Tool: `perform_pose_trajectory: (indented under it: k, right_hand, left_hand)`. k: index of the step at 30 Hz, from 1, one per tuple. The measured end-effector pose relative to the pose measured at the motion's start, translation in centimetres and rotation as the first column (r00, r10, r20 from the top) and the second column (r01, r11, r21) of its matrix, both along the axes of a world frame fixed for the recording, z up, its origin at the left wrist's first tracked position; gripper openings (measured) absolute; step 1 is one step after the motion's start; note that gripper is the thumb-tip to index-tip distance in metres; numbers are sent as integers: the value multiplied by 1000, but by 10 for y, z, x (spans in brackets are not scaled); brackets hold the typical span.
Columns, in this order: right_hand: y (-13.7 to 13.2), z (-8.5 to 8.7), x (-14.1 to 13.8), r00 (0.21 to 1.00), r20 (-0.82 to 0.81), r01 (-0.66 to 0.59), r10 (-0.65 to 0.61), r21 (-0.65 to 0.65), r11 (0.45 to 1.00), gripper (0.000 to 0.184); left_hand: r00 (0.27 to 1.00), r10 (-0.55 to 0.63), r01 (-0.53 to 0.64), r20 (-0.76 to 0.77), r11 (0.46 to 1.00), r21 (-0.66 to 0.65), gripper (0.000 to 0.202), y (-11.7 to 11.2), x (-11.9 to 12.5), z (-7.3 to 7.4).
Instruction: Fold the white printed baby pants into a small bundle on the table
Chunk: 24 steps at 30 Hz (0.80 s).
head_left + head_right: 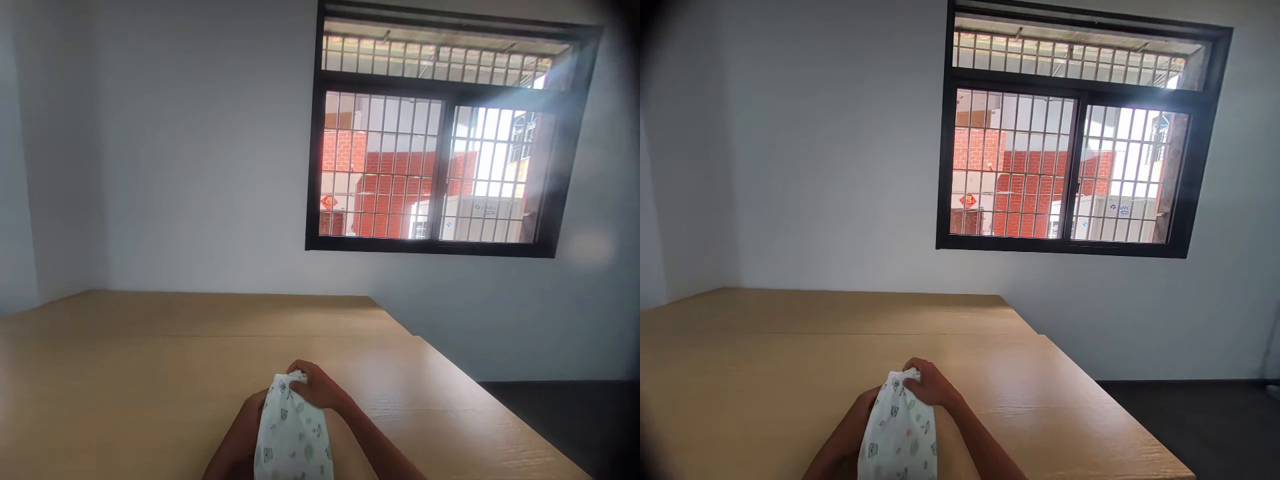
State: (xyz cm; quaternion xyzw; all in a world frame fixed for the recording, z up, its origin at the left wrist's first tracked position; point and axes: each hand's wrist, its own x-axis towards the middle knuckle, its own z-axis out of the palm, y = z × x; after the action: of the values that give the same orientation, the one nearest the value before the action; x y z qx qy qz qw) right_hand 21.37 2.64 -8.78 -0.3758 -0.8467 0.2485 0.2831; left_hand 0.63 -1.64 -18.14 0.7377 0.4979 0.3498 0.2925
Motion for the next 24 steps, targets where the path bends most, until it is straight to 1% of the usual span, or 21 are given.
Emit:
perform_pose_trajectory:
  k: [2,4,5,6,8,10,11,12,14,15,16,17,18,19,21,22,24]
  right_hand:
    - [25,-18,-9,1000,0,16,-16,12,1000,20]
    - [38,-37,-14,1000,18,26,-26,24,999,19]
    - [41,-45,-15,999,34,29,-30,29,999,19]
    - [42,-52,-16,998,52,36,-38,37,999,20]
    - [42,-59,-17,994,83,63,-68,63,996,24]
    - [38,-61,-18,988,99,112,-123,106,988,31]
    - [35,-60,-19,983,101,141,-156,135,981,35]
    - [32,-59,-20,977,101,167,-186,167,972,39]
    - [20,-56,-21,970,93,197,-223,231,953,39]
    - [13,-55,-22,971,90,190,-220,259,947,36]
    - [5,-55,-22,976,93,164,-196,278,946,32]
    - [-3,-55,-21,983,102,120,-155,288,950,31]
    - [-11,-57,-20,988,116,63,-100,292,954,34]
    - [-19,-59,-18,989,139,2,-43,283,959,38]
    - [-30,-63,-11,974,223,-93,43,220,971,52]
    - [-33,-63,-7,959,277,-111,60,171,979,60]
    - [-35,-62,3,925,374,-100,63,79,992,67]
  left_hand:
    - [983,69,-70,168,998,-1,63,-1,-9,-9]
    - [942,137,-134,307,990,-33,67,-3,-17,-21]
    - [929,161,-154,334,987,-48,67,-5,-19,-26]
    - [929,183,-177,320,983,-47,66,-8,-19,-29]
    - [942,242,-254,234,967,24,60,-16,-16,-28]
    - [950,292,-306,111,941,147,48,-24,-7,-18]
    - [959,280,-283,45,938,200,41,-28,-2,-11]
    - [974,224,-212,-29,950,229,36,-30,3,-3]
    - [985,57,-20,-166,977,213,31,-32,12,9]
    - [977,-5,47,-214,980,192,31,-31,16,13]
    - [967,-35,81,-252,982,173,34,-29,19,15]
    - [960,-31,78,-277,984,160,41,-27,22,14]
    - [956,1,46,-293,987,153,49,-24,24,12]
    - [950,34,12,-312,989,144,57,-21,26,9]
    - [922,52,-13,-383,994,104,67,-16,28,0]
    - [907,42,-5,-418,996,87,69,-14,27,-3]
    - [887,4,39,-461,996,84,69,-11,22,-9]
